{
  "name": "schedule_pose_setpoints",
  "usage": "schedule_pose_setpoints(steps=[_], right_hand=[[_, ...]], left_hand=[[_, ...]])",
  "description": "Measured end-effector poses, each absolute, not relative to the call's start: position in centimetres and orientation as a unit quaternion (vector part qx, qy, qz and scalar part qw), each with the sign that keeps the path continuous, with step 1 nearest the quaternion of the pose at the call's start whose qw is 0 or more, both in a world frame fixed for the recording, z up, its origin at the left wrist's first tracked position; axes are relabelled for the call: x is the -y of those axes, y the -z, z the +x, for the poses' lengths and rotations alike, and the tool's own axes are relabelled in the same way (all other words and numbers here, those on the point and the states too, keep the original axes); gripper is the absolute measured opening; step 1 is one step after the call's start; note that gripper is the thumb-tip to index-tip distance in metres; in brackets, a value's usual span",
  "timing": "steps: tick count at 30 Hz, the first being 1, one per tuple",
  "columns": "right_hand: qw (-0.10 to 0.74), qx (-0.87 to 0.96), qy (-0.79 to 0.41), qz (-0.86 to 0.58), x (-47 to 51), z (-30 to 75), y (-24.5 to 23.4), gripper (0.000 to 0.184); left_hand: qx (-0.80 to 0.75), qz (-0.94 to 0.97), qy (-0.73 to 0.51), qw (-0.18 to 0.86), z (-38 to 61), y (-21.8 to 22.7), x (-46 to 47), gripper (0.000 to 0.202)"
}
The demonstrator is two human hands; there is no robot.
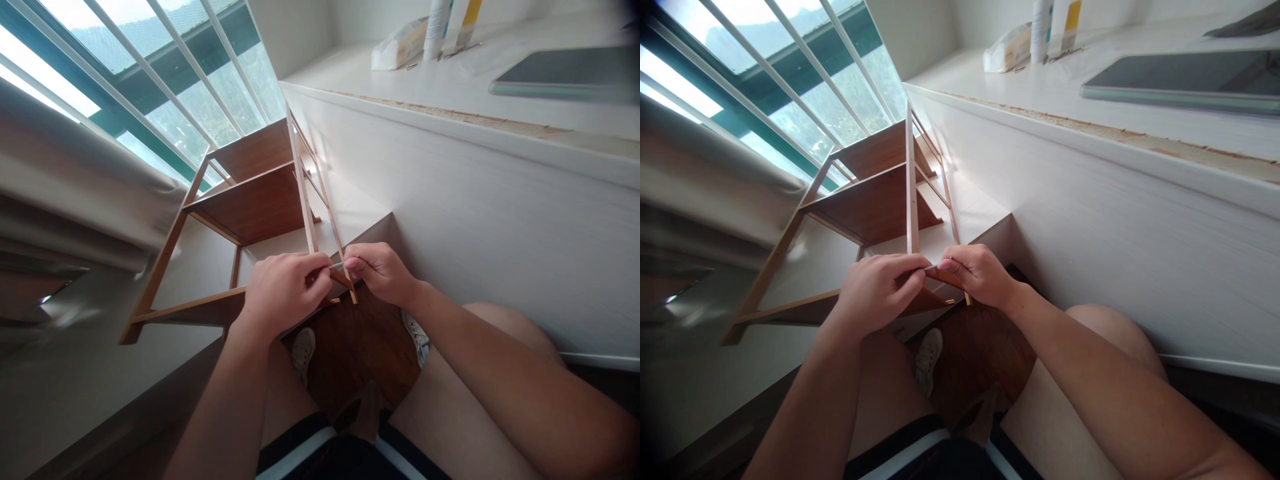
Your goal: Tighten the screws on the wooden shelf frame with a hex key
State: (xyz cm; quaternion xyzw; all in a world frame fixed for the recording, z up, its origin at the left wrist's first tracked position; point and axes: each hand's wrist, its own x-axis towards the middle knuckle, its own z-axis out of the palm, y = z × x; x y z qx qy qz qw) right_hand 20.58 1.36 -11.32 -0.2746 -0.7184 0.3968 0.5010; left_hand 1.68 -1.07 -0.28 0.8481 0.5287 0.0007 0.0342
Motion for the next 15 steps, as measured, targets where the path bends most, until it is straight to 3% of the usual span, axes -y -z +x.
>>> schedule_pose_setpoints(steps=[5, 15], right_hand=[[0.497, 0.702, -0.418, -0.293, -1.34, 20.45, 11.24, 0.048], [0.487, 0.718, -0.406, -0.286, -1.34, 20.66, 11.48, 0.045]], left_hand=[[-0.532, 0.846, 0.001, 0.031, 1.74, 0.19, 1.14, 0.026], [-0.534, 0.844, 0.001, 0.040, 1.86, 0.20, 1.05, 0.029]])
